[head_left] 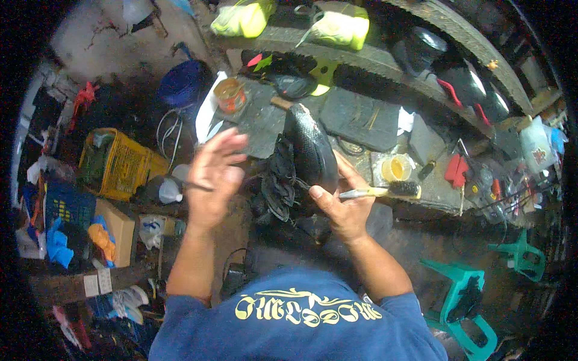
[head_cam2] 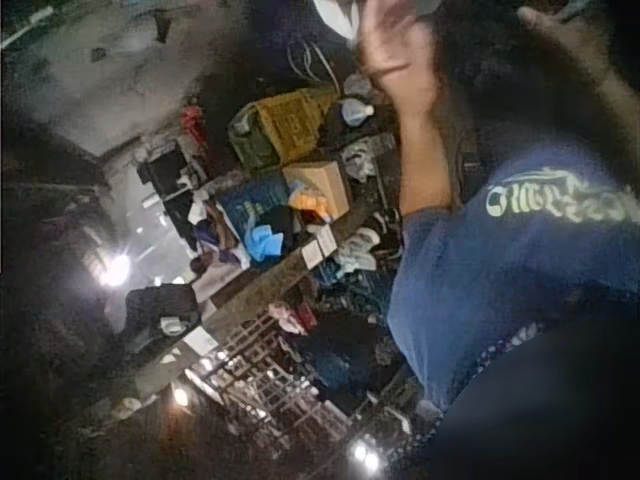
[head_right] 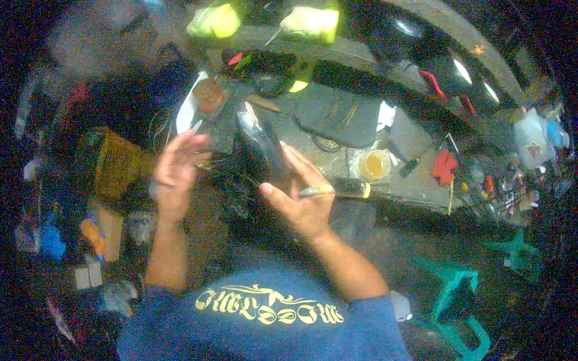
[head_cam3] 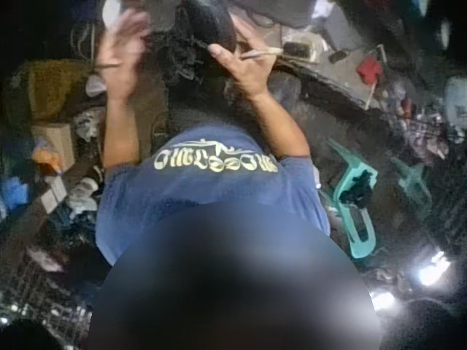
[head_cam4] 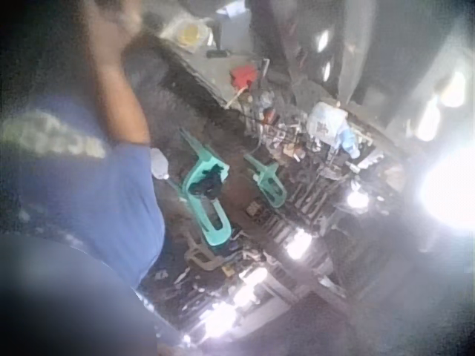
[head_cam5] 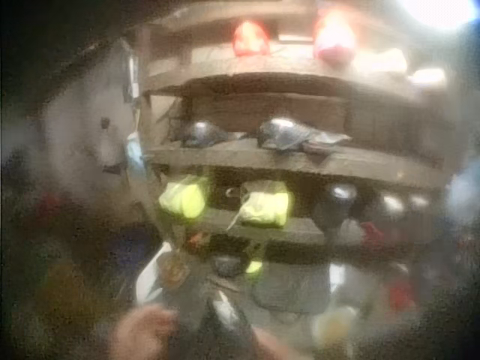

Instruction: The person sits on the floor and applies a yellow paste to the sole of a black shoe using a small brush. They then use a utility knife to scrape the sole and a metal tool to work on the shoe's upper. The person continues to apply paste to the sole and upper, rotating the shoe to reach different areas.

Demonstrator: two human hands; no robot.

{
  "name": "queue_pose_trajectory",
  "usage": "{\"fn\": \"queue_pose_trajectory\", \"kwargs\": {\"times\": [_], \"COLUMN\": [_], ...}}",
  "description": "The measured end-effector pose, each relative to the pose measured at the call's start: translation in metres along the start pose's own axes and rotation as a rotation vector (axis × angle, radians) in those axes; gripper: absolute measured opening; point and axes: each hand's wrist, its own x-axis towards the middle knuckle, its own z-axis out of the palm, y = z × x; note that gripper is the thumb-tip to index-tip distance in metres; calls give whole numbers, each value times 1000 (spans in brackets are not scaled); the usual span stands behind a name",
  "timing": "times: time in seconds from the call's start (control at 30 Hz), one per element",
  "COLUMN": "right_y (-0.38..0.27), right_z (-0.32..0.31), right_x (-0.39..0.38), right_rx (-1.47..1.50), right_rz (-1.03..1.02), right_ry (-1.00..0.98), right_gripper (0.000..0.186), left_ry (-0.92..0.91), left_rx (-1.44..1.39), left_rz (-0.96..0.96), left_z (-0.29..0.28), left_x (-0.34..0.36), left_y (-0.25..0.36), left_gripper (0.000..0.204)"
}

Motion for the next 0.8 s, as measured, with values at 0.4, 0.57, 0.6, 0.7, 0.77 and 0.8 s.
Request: {"fn": "queue_pose_trajectory", "kwargs": {"times": [0.4,0.57,0.6,0.7,0.77,0.8], "right_y": [16,-6,-8,-11,-6,-3], "right_z": [-8,-20,-20,-24,-29,-31], "right_x": [-35,-29,-27,-26,-28,-32], "right_rx": [252,127,73,-142,-198,-77], "right_rz": [93,121,64,46,83,85], "right_ry": [-41,30,0,-67,-85,-31], "right_gripper": [79,70,68,51,42,38], "left_ry": [-131,-132,-136,-142,-167,-167], "left_rx": [-75,384,403,520,548,567], "left_rz": [-25,224,253,316,239,221], "left_z": [71,73,76,88,90,86], "left_x": [1,-16,-19,-31,-39,-42], "left_y": [4,-5,-8,-18,-22,-23], "left_gripper": [110,98,93,91,99,102]}}
